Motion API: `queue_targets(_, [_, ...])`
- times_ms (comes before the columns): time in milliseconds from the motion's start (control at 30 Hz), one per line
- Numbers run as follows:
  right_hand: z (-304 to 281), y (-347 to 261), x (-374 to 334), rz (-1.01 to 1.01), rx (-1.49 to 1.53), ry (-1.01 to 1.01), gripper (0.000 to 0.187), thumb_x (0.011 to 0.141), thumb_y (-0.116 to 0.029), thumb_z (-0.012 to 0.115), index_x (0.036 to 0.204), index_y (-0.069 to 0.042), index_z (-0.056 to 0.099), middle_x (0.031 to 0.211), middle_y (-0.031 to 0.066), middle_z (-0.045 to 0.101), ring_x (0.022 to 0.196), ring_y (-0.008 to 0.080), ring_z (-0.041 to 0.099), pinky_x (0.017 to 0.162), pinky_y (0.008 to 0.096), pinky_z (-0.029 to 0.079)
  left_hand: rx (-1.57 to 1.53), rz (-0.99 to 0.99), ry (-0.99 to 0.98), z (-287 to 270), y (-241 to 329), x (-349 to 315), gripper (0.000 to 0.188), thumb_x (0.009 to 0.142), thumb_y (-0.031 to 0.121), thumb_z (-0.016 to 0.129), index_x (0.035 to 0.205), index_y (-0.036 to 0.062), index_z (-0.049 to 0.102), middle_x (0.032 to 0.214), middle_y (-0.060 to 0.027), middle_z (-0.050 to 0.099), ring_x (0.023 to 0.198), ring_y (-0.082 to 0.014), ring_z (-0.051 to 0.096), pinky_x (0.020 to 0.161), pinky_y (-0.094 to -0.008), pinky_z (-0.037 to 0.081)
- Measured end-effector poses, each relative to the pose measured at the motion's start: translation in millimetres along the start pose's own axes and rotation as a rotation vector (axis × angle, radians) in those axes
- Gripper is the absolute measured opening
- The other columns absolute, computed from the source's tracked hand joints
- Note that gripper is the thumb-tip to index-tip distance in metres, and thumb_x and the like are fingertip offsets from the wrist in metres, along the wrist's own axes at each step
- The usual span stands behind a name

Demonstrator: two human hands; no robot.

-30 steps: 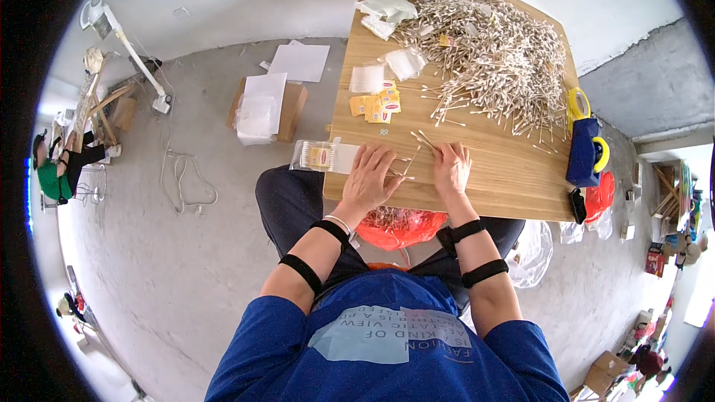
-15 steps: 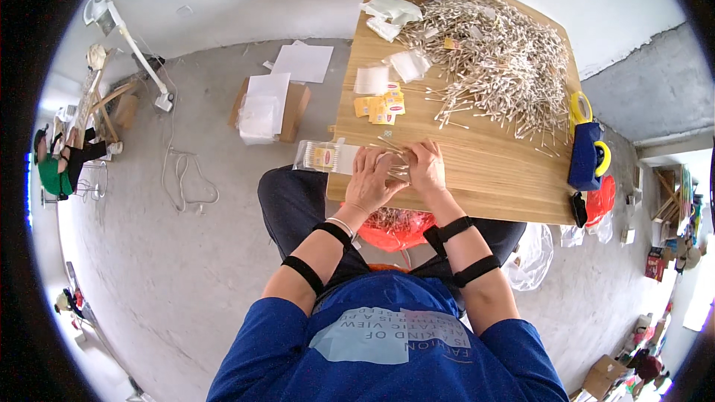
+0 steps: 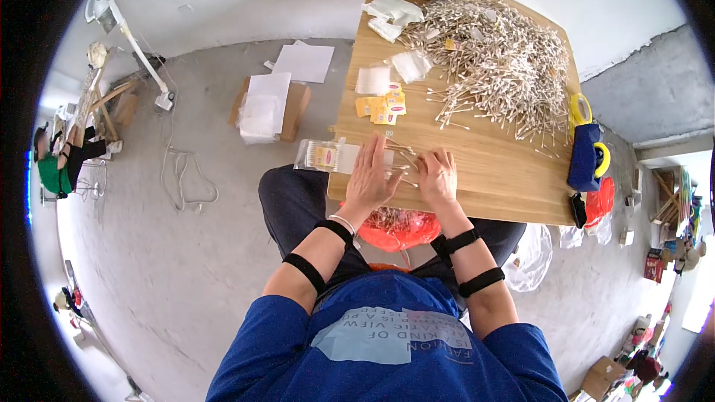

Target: The person sits on the floor and packs cotton swabs from a large pile on a wooden table into small transparent plastic containers. They repeatedly pick up swabs, align them, and place them into the containers, then set the filled containers aside.

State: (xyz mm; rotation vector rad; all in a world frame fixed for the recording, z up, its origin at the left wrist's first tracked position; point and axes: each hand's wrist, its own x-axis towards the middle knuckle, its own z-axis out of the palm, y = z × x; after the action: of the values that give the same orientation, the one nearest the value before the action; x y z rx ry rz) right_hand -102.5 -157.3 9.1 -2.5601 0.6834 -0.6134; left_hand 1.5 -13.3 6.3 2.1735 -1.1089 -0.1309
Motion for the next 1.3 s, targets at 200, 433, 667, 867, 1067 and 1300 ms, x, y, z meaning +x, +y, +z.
queue_targets(200, [-11,-6,-9,0.002,-0.005,-0.076,0.013,0.075,-0.010,0.068,0.087,-0.008,0.066,0.093,0.0099,0.057,0.095,0.0329,0.054,0.083,0.0443,0.045,-0.181,-0.019,0.183,0,-10,-4,0.069,0.091,0.023,0.055,0.146,-0.0017,0.022,0.146,-0.0282,0.031,0.136,-0.0430,0.032,0.113,-0.0468,0.029])
queue_targets(433, [6,-1,5,-0.032,-0.004,-0.107,0.009,0.078,-0.005,0.064,0.087,-0.007,0.066,0.092,0.0100,0.058,0.093,0.0324,0.055,0.082,0.0429,0.047,-0.187,-0.026,0.154,1,-8,-3,0.068,0.086,0.015,0.058,0.144,-0.0002,0.026,0.144,-0.0265,0.035,0.135,-0.0421,0.034,0.112,-0.0460,0.031])
queue_targets(667, [12,-25,25,-0.003,0.079,0.008,0.009,0.080,-0.005,0.065,0.089,-0.006,0.065,0.094,0.0115,0.060,0.094,0.0341,0.055,0.084,0.0436,0.047,-0.186,-0.077,0.084,-4,-5,-4,0.069,0.083,0.012,0.060,0.143,0.0014,0.028,0.143,-0.0241,0.036,0.133,-0.0412,0.036,0.111,-0.0451,0.034])
queue_targets(867, [21,-16,34,0.006,0.023,-0.113,0.011,0.081,-0.008,0.066,0.090,-0.004,0.063,0.093,0.0139,0.060,0.095,0.0360,0.055,0.083,0.0454,0.046,-0.160,-0.070,0.089,-4,-3,-5,0.069,0.082,0.011,0.059,0.143,0.0018,0.028,0.143,-0.0227,0.036,0.132,-0.0402,0.037,0.111,-0.0440,0.034])
queue_targets(1067, [-1,-5,22,0.144,0.264,-0.039,0.008,0.081,-0.004,0.062,0.089,-0.004,0.060,0.090,0.0153,0.059,0.093,0.0364,0.055,0.083,0.0463,0.045,-0.086,0.001,0.082,-2,-5,-2,0.067,0.086,0.018,0.058,0.145,0.0035,0.030,0.147,-0.0204,0.035,0.136,-0.0402,0.032,0.115,-0.0483,0.026])
queue_targets(1300, [-48,9,-45,0.046,0.183,-0.340,0.009,0.082,-0.007,0.062,0.090,-0.003,0.062,0.091,0.0162,0.060,0.093,0.0375,0.055,0.086,0.0455,0.045,0.212,0.125,-0.080,-5,3,3,0.065,0.090,0.030,0.058,0.145,0.0050,0.033,0.151,-0.0146,0.034,0.142,-0.0353,0.025,0.117,-0.0537,0.016])
